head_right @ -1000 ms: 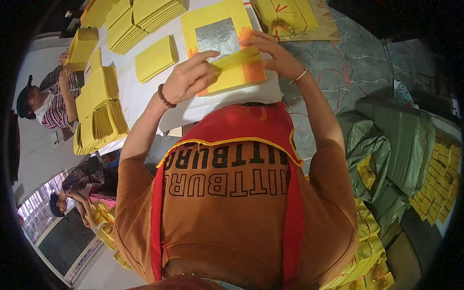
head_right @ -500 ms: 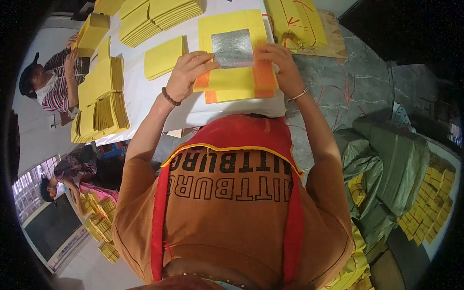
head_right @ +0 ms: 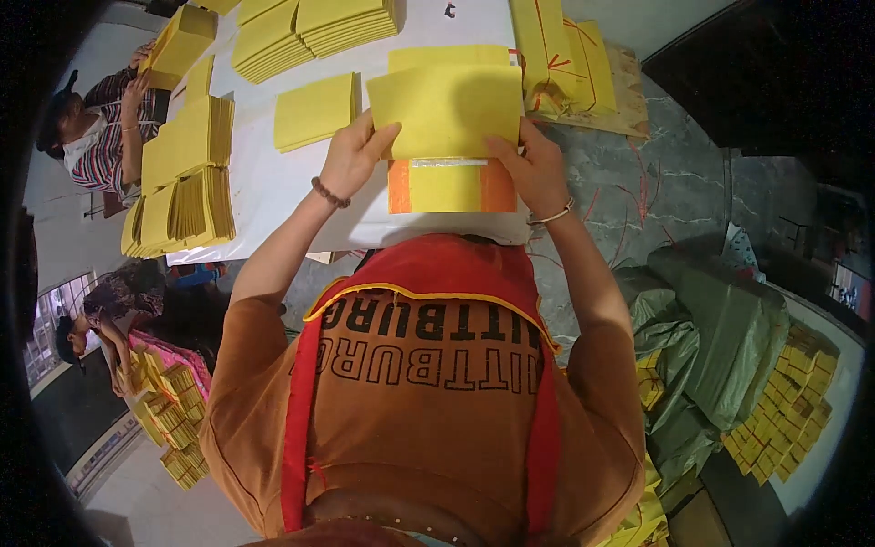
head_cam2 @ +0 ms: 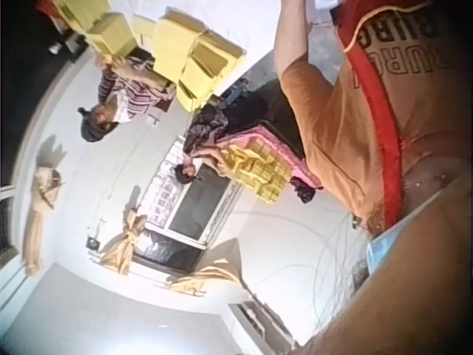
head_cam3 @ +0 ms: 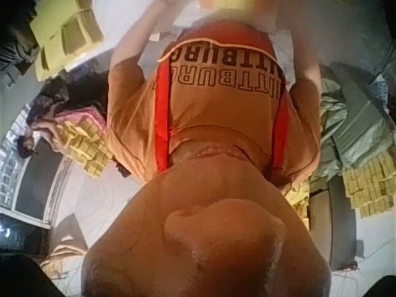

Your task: Manual assembly of paper sheets, placing yellow pages onto a foil-centered base paper.

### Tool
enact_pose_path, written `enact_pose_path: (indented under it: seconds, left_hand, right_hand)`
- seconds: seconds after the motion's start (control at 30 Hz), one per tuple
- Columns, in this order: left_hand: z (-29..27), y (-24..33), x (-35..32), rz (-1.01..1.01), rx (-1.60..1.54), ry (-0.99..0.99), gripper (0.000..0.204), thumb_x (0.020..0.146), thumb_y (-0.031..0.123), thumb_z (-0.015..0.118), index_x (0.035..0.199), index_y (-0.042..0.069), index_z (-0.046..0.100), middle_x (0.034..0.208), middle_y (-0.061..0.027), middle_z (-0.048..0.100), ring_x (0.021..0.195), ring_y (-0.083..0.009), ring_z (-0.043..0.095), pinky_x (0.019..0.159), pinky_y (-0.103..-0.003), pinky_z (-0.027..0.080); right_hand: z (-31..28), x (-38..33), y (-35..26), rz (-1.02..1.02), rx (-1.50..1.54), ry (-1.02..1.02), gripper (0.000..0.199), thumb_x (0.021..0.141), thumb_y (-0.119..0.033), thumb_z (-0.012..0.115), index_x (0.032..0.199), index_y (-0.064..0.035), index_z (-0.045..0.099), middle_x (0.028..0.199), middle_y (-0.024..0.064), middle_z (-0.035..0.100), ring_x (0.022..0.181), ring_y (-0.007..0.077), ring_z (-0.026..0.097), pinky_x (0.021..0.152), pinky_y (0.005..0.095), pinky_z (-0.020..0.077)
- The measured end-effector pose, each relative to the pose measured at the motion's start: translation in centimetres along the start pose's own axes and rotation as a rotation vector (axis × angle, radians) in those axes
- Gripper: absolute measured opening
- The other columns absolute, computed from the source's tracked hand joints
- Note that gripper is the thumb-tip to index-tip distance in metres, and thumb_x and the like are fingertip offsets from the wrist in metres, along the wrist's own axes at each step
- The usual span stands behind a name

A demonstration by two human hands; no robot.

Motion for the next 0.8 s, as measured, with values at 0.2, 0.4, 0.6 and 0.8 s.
enact_pose_path:
  seconds: [0.2,0.4,0.6,0.8]
  left_hand:
    - [1.3,-2.6,1.8,-0.114,-0.328,-0.086,0.021,0.085,0.018,0.057,0.085,-0.002,0.056,0.056,-0.0041,0.050,0.049,-0.0115,0.044,0.048,-0.028,0.037]
    - [1.1,-1.8,2.4,-0.254,-0.422,-0.145,0.018,0.086,0.017,0.057,0.085,-0.001,0.056,0.058,0.0008,0.049,0.050,-0.0053,0.040,0.045,-0.023,0.031]
    - [0.8,-1.4,2.3,-0.349,-0.446,-0.126,0.023,0.081,0.015,0.063,0.097,0.000,0.055,0.067,-0.0049,0.056,0.056,-0.0109,0.049,0.049,-0.025,0.038]
    - [1.1,6.6,1.3,0.820,0.511,0.129,0.053,0.075,0.023,0.068,0.120,0.007,0.046,0.114,-0.0149,0.053,0.110,-0.0278,0.049,0.089,-0.042,0.039]
  right_hand:
    - [0.5,0.7,-0.3,0.027,0.181,0.162,0.037,0.080,-0.015,0.063,0.115,-0.0029,0.056,0.093,0.0097,0.066,0.079,0.0091,0.060,0.071,0.0231,0.0465]
    - [0.2,1.6,1.4,0.021,0.007,0.172,0.043,0.078,-0.014,0.064,0.119,-0.0030,0.054,0.094,0.0126,0.066,0.078,0.0108,0.061,0.071,0.0244,0.0474]
    - [0.2,1.8,1.4,0.024,-0.036,0.169,0.044,0.077,-0.014,0.063,0.119,-0.0025,0.054,0.098,0.0161,0.065,0.084,0.0161,0.063,0.074,0.0271,0.0476]
    - [0.2,1.8,1.5,0.102,-0.036,0.153,0.045,0.076,-0.016,0.064,0.119,-0.0031,0.054,0.098,0.0168,0.065,0.088,0.0177,0.063,0.076,0.0279,0.0472]
Point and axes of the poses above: each hand's wrist, its own x-axis towards the middle knuckle, its own z-axis out of the palm, y = z × x, the point moved 5 cm from there along x, towards the middle knuckle
